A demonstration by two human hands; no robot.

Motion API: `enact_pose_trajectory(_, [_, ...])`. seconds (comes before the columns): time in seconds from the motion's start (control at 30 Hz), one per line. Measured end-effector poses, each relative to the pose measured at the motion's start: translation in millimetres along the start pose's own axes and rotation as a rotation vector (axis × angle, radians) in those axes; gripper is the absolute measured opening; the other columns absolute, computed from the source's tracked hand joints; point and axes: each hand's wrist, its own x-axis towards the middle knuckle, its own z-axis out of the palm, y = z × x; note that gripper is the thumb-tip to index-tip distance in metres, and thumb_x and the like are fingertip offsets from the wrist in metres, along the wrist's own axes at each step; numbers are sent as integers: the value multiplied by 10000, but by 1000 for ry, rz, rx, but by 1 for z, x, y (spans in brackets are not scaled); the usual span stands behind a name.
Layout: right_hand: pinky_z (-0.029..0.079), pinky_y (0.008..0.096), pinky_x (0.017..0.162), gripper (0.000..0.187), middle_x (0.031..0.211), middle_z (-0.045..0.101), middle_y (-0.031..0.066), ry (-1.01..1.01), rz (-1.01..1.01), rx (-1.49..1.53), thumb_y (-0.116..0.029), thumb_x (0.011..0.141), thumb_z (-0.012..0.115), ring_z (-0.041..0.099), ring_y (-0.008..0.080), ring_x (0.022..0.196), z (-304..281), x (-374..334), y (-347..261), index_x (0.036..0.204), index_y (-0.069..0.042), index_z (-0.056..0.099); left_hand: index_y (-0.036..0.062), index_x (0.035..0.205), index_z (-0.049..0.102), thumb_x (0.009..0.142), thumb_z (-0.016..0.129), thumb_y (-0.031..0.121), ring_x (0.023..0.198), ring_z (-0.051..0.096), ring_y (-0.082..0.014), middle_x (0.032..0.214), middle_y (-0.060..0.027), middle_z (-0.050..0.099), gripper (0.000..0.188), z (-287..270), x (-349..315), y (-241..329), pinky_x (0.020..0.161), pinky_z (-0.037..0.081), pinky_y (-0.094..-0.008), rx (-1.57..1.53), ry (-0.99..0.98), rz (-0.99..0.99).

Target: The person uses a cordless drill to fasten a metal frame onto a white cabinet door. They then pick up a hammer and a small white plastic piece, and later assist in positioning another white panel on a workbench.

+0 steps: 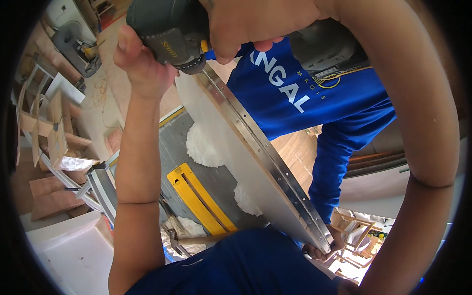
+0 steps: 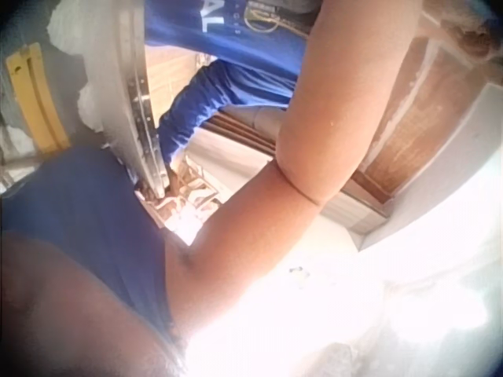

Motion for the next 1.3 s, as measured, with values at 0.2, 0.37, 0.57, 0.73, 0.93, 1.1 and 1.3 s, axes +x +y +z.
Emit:
enact_pose_trajectory(0.2, [522,376,685,254,764,695,154,-61,76,112,-193,880,718,669,258,729,-2,3,0,989,36,693,-9,1416,474,922,570,685,1192,637,-238,1323,-120,631,857,-2,-1,-2,1006,532,-386,-8,22,-4])
enact_pose_trajectory(0.37, [526,383,695,269,789,701,162,-147,-31,250,-200,881,713,672,266,748,-10,2,11,984,47,689,4,1383,513,991,506,630,1192,636,-230,1309,-99,645,739,-18,-16,-7,1003,533,-387,-15,95,-9])
enact_pose_trajectory(0.57, [524,386,701,276,793,702,163,-177,128,49,-207,882,712,675,272,755,-11,10,-11,984,49,692,20,1343,560,1072,428,564,1191,635,-220,1291,-74,660,622,-48,-37,-16,998,535,-389,-110,161,-8])
enact_pose_trajectory(0.73, [525,390,706,273,799,704,172,-130,215,119,-209,887,710,676,284,758,-7,7,-17,971,51,705,21,1306,569,1092,393,547,1181,636,-214,1279,-69,662,594,-46,-39,-20,997,534,-384,76,225,16])
enact_pose_trajectory(0.93, [529,401,708,258,804,705,188,-118,-99,79,-195,885,703,676,301,760,-6,-5,13,950,55,702,19,1259,571,1101,360,536,1166,638,-208,1264,-69,660,580,-51,-45,-28,996,533,-377,457,264,78])
enact_pose_trajectory(1.1, [538,399,713,260,808,709,205,-138,56,67,-195,876,704,684,309,764,-6,14,-11,944,56,704,17,1221,572,1108,332,528,1153,639,-203,1252,-68,659,575,-75,-64,-21,995,531,-371,771,318,134])
enact_pose_trajectory(1.3, [540,396,710,275,790,710,189,-132,216,26,-209,871,713,688,297,759,-7,7,-17,936,58,708,19,1169,580,1088,353,567,1142,638,-194,1207,-57,665,598,-60,-50,-28,990,529,-361,491,314,89])
